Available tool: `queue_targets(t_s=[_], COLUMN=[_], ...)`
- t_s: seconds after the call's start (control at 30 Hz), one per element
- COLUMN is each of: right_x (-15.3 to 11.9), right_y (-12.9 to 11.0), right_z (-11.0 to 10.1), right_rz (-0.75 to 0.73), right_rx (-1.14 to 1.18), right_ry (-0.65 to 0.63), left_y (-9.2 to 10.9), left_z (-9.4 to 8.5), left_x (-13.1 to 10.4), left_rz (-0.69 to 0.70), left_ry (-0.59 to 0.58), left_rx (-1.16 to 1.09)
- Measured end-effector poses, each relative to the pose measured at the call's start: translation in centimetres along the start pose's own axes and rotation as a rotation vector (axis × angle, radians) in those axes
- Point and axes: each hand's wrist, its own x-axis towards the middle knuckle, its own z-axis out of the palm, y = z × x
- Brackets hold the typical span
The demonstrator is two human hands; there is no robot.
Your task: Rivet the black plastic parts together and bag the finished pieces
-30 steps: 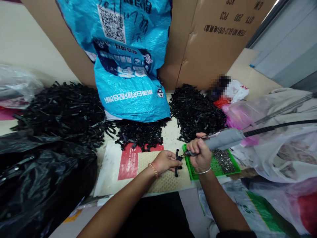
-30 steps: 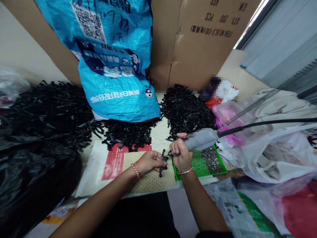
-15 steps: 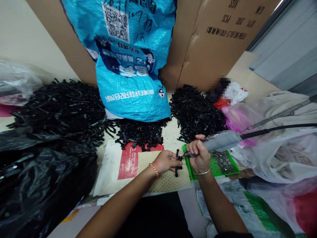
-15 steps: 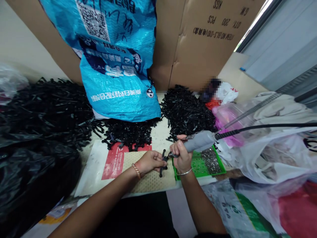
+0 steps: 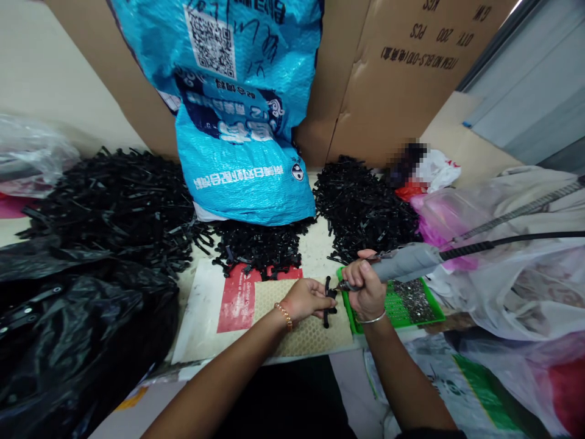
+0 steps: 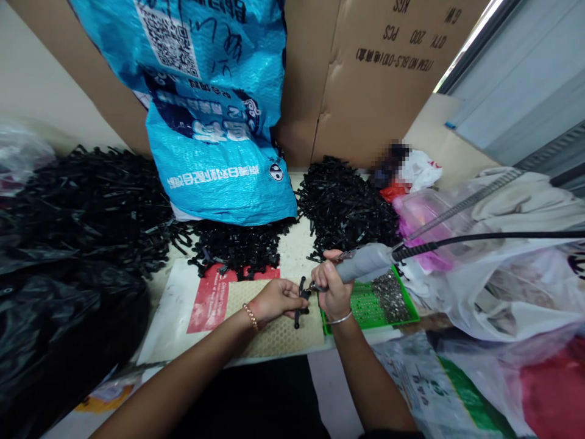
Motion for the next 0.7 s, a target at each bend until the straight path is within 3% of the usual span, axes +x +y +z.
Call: queue_targets(t_s=[0.5,0.7], right_x=[-0.35,-0.25], right_y=[0.46,0.68], right_z=[-0.01,-0.33], right_rz=[-0.038,-0.010], right_rx=[-0.087,-0.110], right_ry=[-0.086,-0.195], left_y=[0.34,0.01], left_z=[0.15,-0.01], left_x=[-0.28,-0.16], left_rz=[-0.015,-0.007], left_ry=[0.001,0.017], left_rx=[0.009,0.018])
